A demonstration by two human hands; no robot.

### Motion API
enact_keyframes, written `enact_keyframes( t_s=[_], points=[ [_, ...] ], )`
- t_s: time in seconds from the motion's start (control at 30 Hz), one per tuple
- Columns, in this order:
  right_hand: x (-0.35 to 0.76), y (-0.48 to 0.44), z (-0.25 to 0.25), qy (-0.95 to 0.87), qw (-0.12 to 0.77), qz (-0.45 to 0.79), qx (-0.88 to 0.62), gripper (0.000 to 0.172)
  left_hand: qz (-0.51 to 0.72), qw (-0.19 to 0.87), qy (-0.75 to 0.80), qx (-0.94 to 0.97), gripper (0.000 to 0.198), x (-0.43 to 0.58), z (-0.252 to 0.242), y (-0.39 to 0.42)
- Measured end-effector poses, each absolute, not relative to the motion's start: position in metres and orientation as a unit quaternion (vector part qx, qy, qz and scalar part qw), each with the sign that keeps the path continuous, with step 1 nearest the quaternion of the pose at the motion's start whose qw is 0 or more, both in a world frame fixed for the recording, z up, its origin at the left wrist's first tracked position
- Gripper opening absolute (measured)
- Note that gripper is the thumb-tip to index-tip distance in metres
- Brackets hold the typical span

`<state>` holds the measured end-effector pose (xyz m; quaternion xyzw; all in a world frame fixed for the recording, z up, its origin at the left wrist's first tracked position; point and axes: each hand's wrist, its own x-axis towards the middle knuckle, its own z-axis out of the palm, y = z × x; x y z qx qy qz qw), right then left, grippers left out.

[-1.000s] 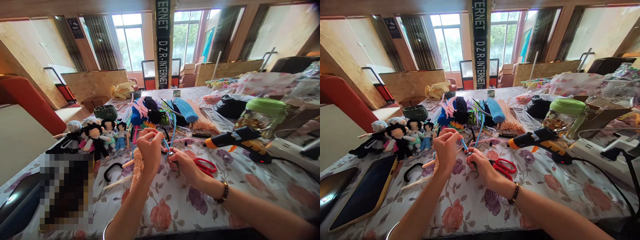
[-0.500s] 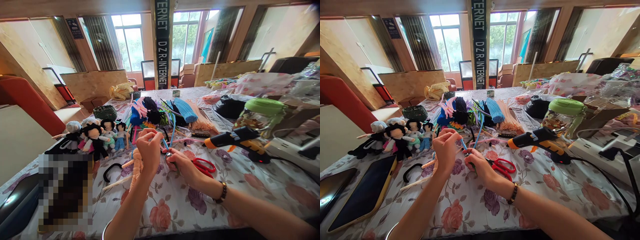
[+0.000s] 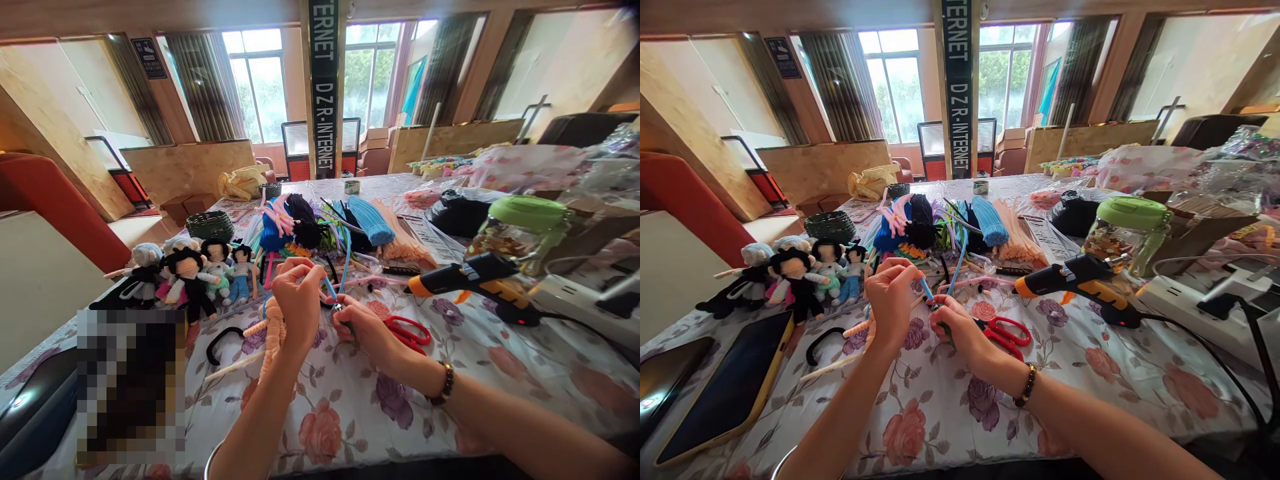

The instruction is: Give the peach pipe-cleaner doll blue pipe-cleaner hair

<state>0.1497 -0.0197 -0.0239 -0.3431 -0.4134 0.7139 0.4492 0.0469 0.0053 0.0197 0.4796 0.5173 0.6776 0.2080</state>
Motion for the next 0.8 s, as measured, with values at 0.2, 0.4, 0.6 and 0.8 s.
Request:
enact_keyframes(
  t_s=[0.2,0.4,0.6,0.8],
  points=[
    [0.1501,-0.0202,-0.0229,-0.397,0.458,0.72,-0.338,0.037,0.683,0.21,0.514,0.475,0.029,0.0468,0.0206,0.0048],
    [0.1498,-0.0217,-0.0232,-0.417,0.45,0.71,-0.345,0.035,0.679,0.208,0.516,0.479,0.029,0.0465,0.0201,0.0057],
    [0.1501,-0.0221,-0.0234,-0.431,0.443,0.706,-0.345,0.034,0.677,0.205,0.517,0.482,0.029,0.0467,0.0207,0.0047],
    [0.152,-0.0211,-0.0269,-0.428,0.44,0.711,-0.344,0.031,0.676,0.201,0.52,0.481,0.03,0.0472,0.0211,0.0039]
  ],
)
